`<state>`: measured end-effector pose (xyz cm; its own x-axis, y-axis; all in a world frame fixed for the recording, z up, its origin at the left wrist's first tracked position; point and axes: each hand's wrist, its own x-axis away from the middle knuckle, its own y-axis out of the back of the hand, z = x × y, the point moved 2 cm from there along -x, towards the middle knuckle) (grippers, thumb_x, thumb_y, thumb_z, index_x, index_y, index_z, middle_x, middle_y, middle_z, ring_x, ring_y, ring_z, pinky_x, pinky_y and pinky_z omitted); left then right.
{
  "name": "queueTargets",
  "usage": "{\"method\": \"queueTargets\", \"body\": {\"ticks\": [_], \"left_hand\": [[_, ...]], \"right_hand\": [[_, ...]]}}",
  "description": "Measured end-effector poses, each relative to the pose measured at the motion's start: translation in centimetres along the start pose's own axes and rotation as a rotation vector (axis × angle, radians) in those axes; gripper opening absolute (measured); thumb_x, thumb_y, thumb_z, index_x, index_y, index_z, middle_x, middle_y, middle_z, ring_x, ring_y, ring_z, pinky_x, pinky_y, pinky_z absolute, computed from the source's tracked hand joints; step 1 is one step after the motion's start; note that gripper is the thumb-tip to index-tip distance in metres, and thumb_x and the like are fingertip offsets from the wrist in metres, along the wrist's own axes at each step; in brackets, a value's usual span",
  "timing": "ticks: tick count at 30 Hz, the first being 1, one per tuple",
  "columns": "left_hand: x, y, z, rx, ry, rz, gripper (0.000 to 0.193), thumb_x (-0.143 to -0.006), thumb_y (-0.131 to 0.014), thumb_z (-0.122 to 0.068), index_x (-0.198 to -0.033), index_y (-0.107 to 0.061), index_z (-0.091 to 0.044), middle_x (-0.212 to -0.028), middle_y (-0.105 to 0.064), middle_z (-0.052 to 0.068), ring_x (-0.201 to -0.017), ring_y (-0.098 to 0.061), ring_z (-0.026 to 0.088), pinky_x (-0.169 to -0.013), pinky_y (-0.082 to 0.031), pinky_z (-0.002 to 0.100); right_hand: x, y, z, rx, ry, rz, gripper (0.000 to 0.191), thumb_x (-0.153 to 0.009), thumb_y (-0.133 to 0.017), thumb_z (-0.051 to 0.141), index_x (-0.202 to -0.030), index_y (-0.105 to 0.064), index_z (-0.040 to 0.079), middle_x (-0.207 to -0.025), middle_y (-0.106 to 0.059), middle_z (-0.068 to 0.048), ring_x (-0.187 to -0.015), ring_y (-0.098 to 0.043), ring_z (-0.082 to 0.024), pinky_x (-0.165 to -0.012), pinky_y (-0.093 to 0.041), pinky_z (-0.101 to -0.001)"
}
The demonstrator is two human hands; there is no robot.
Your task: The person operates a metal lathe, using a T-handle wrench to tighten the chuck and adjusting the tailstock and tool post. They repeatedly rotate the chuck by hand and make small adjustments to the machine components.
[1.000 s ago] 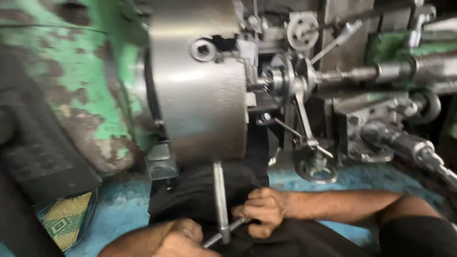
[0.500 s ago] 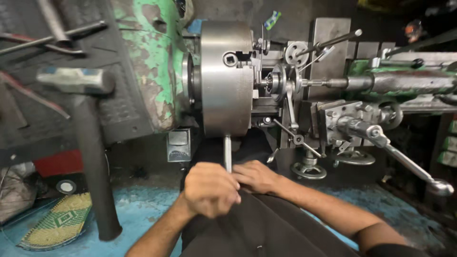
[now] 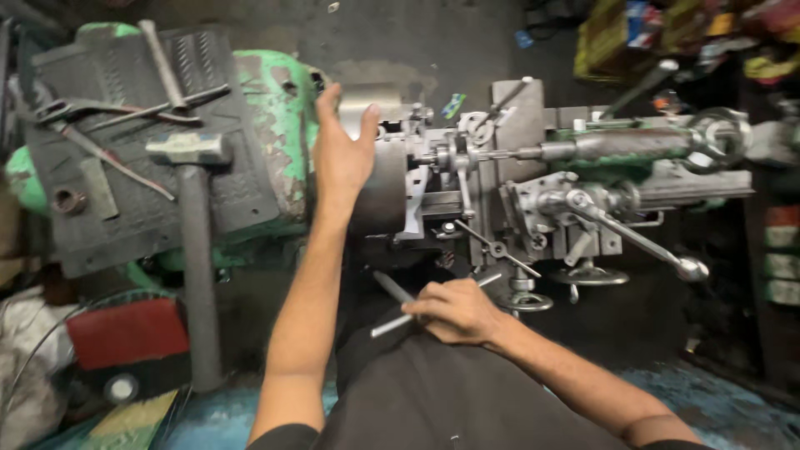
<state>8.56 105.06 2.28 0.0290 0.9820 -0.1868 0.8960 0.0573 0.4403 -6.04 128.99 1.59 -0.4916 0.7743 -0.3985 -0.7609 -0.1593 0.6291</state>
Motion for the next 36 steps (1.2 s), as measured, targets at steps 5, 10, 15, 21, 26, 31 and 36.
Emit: {"method": "queueTargets", "body": {"ticks": [5,10,15,21,26,31,36], "left_hand": [[1.8,0.3,0.6,0.078,-0.025,-0.024,0.058,-0.099,-0.074,-0.031,-0.142,-0.047,-0.004,-0.139,-0.06,0.032,-0.133,-0.058,0.047,-0.111,-0.047,0.048],[5.9,-0.2,2.3,0.195,-0.149,-0.098,0.061,-0.098,-0.073,-0.033,-0.144,-0.047,-0.004,-0.14,-0.062,0.028,-0.134,-0.062,0.043,-0.116,-0.047,0.047],[10.2,-0.7,5.4,-0.058,-0.399,-0.205,0.072,-0.099,-0.074,-0.032,-0.157,-0.04,-0.005,-0.147,-0.058,0.027,-0.135,-0.054,0.044,-0.119,-0.039,0.051],[13.3,-0.3,8.3,0.061,-0.359,-0.081,0.085,-0.1,-0.072,-0.037,-0.164,-0.026,-0.005,-0.124,-0.066,0.017,-0.109,-0.061,0.035,-0.102,-0.046,0.047],[14.8,-1.0,10.1,-0.029,-0.32,-0.104,0.084,-0.098,-0.075,-0.032,-0.165,-0.027,-0.016,-0.118,-0.069,0.014,-0.108,-0.063,0.031,-0.1,-0.047,0.043],[16.0,-1.7,11.6,-0.063,-0.363,-0.14,0.097,-0.088,-0.083,-0.017,-0.165,-0.025,-0.018,-0.113,-0.071,0.009,-0.106,-0.065,0.027,-0.093,-0.045,0.041],[16.2,-1.2,11.6,-0.053,-0.338,-0.123,0.1,-0.081,-0.086,-0.012,-0.164,-0.029,-0.02,-0.106,-0.073,0.008,-0.102,-0.065,0.027,-0.092,-0.046,0.041]], "right_hand": [[-3.0,5.8,0.3,0.065,-0.012,-0.429,0.024,-0.084,-0.078,0.002,-0.105,-0.068,0.007,-0.09,-0.075,-0.006,-0.074,-0.072,-0.016,-0.061,-0.057,-0.0267],[-8.0,10.9,-0.5,0.186,-0.255,-0.539,0.013,-0.1,-0.075,0.008,-0.109,-0.067,0.004,-0.083,-0.069,-0.006,-0.067,-0.061,-0.009,-0.055,-0.047,-0.0262],[-14.7,12.8,-2.0,0.198,-0.326,-0.468,0.02,-0.101,-0.076,0.015,-0.116,-0.07,0.003,-0.084,-0.07,-0.005,-0.066,-0.059,-0.01,-0.057,-0.045,-0.0281],[-19.0,12.0,-3.1,0.274,-0.276,-0.429,0.025,-0.098,-0.079,0.022,-0.112,-0.071,0.002,-0.083,-0.072,-0.01,-0.066,-0.066,-0.018,-0.058,-0.05,-0.0318],[-19.1,11.9,-1.1,0.428,-0.359,-0.333,0.029,-0.097,-0.079,0.03,-0.105,-0.074,0.003,-0.076,-0.073,-0.014,-0.064,-0.072,-0.029,-0.059,-0.052,-0.0406],[-19.0,10.9,1.2,0.423,-0.383,-0.105,0.028,-0.097,-0.073,0.028,-0.096,-0.07,0.0,-0.072,-0.072,-0.018,-0.066,-0.07,-0.036,-0.063,-0.054,-0.0471],[-19.0,9.8,1.9,0.375,-0.434,0.045,0.027,-0.103,-0.061,0.026,-0.102,-0.055,0.0,-0.07,-0.07,-0.021,-0.065,-0.069,-0.043,-0.06,-0.054,-0.0522]]}}
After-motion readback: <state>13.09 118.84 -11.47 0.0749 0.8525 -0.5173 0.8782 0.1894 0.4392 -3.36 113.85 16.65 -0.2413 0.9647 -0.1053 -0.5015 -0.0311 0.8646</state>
